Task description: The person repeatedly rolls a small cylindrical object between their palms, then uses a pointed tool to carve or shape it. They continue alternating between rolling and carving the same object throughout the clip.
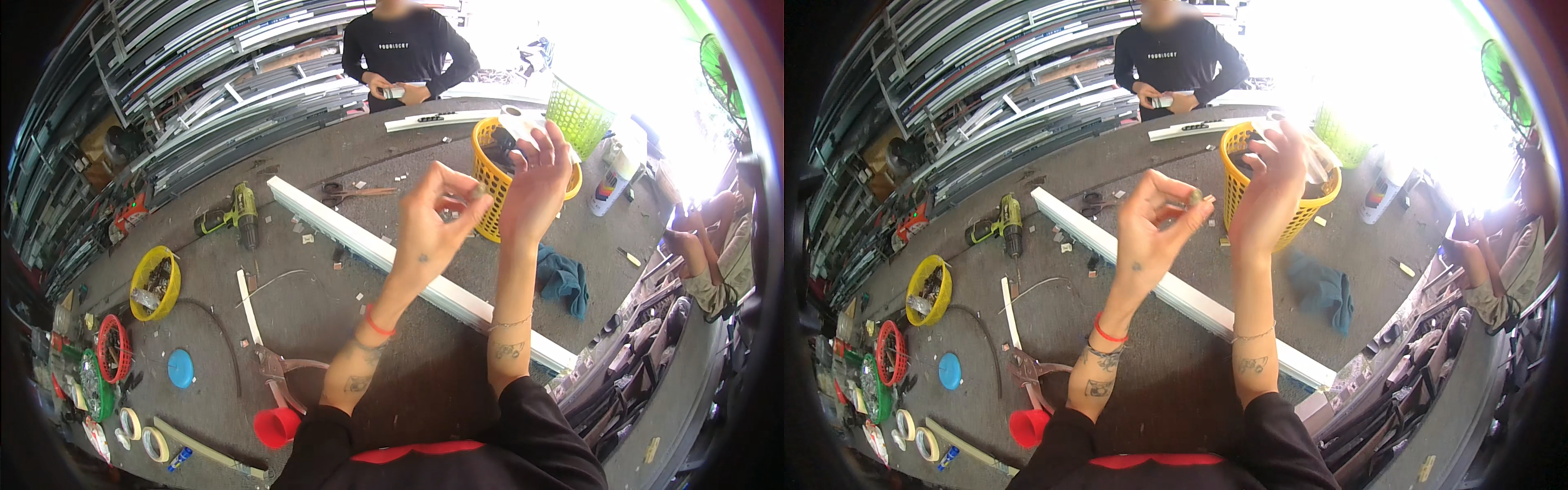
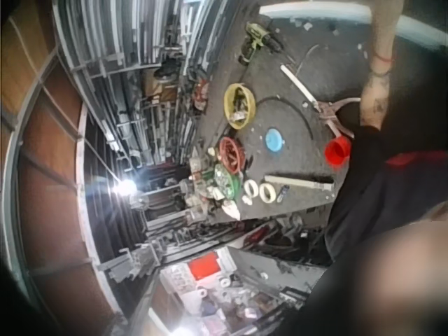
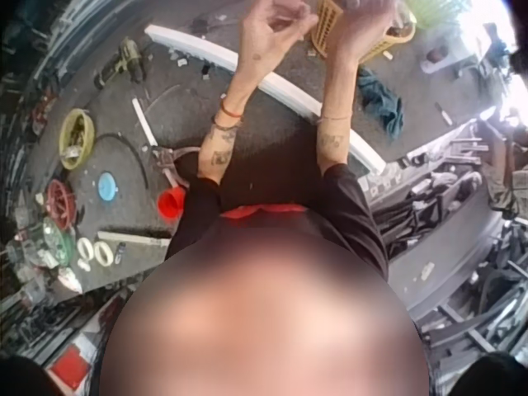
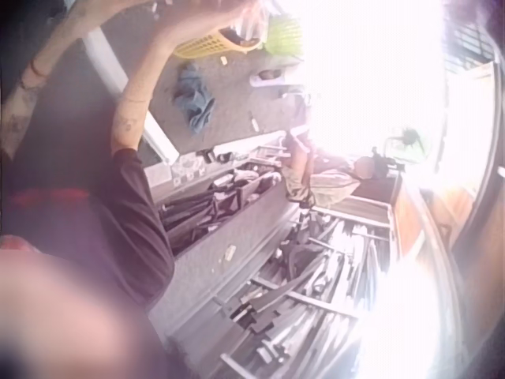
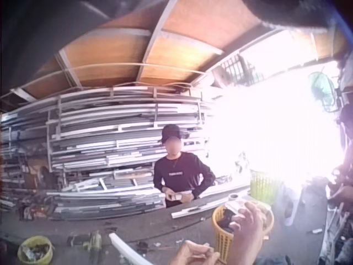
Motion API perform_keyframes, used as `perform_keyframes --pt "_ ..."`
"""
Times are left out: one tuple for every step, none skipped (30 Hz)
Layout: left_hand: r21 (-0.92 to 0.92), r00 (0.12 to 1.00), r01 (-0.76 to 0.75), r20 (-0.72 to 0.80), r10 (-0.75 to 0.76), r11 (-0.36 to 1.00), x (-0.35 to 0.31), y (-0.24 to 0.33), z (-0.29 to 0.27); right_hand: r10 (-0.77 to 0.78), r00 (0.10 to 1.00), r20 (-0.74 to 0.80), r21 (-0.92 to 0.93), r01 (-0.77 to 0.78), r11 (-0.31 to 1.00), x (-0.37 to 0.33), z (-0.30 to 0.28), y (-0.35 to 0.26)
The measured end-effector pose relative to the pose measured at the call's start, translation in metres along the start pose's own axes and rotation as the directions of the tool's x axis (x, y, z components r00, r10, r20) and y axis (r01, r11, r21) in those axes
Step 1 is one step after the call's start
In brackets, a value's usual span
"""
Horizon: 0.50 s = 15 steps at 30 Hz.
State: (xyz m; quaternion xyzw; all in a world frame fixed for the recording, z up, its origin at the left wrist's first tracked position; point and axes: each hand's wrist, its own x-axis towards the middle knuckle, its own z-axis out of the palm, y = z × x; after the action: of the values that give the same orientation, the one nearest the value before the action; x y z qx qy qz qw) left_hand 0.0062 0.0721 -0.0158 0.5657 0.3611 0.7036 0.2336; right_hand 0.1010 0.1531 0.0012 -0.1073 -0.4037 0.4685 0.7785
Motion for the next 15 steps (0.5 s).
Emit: perform_keyframes --pt "0.009 0.998 -0.03 -0.056 0.03 1.0 0.002 -0.001 -0.003 0.039 0.998 0.043 0.011 -0.04 0.999 0.0 0.0 0.0" --pt "0.003 0.996 -0.019 -0.092 0.019 1.0 0.004 -0.001 -0.006 0.092 0.994 0.062 0.009 -0.092 0.996 0.0 -0.001 -0.001" --pt "0.001 0.993 0.002 -0.121 -0.002 1.0 0.004 -0.001 -0.01 0.084 0.992 0.097 0.037 -0.087 0.995 -0.002 0.0 0.0" --pt "-0.011 0.988 0.03 -0.152 -0.031 0.999 0.005 -0.001 -0.014 0.117 0.99 0.084 0.048 -0.122 0.991 -0.003 0.0 0.001" --pt "0.006 0.981 0.031 -0.193 -0.029 1.0 0.006 -0.001 -0.015 0.149 0.985 0.09 0.055 -0.155 0.986 -0.005 0.001 0.002" --pt "-0.034 0.979 -0.003 -0.203 -0.004 0.999 0.007 -0.001 -0.017 0.149 0.98 0.131 0.078 -0.16 0.984 -0.005 0.003 0.003" --pt "-0.076 0.975 -0.025 -0.22 0.008 0.997 0.007 -0.002 -0.019 0.132 0.982 0.134 0.092 -0.145 0.985 -0.008 0.006 0.004" --pt "-0.121 0.972 -0.05 -0.235 0.02 0.991 0.007 -0.002 -0.02 0.162 0.977 0.14 0.057 -0.171 0.984 -0.01 0.009 0.001" --pt "-0.136 0.97 -0.072 -0.238 0.038 0.988 0.007 -0.002 -0.022 0.164 0.972 0.171 0.039 -0.173 0.984 -0.011 0.013 -0.002" --pt "-0.147 0.971 -0.086 -0.234 0.05 0.985 0.008 -0.002 -0.024 0.182 0.967 0.179 0.007 -0.186 0.983 -0.013 0.017 -0.008" --pt "-0.157 0.972 -0.103 -0.228 0.065 0.982 0.008 -0.002 -0.026 0.113 0.952 0.286 -0.034 -0.107 0.994 -0.015 0.02 -0.017" --pt "-0.165 0.972 -0.109 -0.226 0.07 0.98 0.008 -0.002 -0.029 0.065 0.926 0.372 -0.083 -0.037 0.996 -0.019 0.023 -0.029" --pt "-0.134 0.975 -0.095 -0.211 0.065 0.986 0.007 -0.002 -0.031 0.045 0.894 0.446 -0.141 0.021 0.99 -0.024 0.026 -0.043" --pt "-0.155 0.977 -0.084 -0.207 0.051 0.984 0.008 -0.002 -0.034 -0.05 0.845 0.533 -0.112 0.129 0.985 -0.032 0.026 -0.059" --pt "-0.183 0.979 -0.074 -0.201 0.037 0.98 0.008 -0.002 -0.037 -0.117 0.784 0.61 -0.082 0.21 0.974 -0.043 0.025 -0.078"
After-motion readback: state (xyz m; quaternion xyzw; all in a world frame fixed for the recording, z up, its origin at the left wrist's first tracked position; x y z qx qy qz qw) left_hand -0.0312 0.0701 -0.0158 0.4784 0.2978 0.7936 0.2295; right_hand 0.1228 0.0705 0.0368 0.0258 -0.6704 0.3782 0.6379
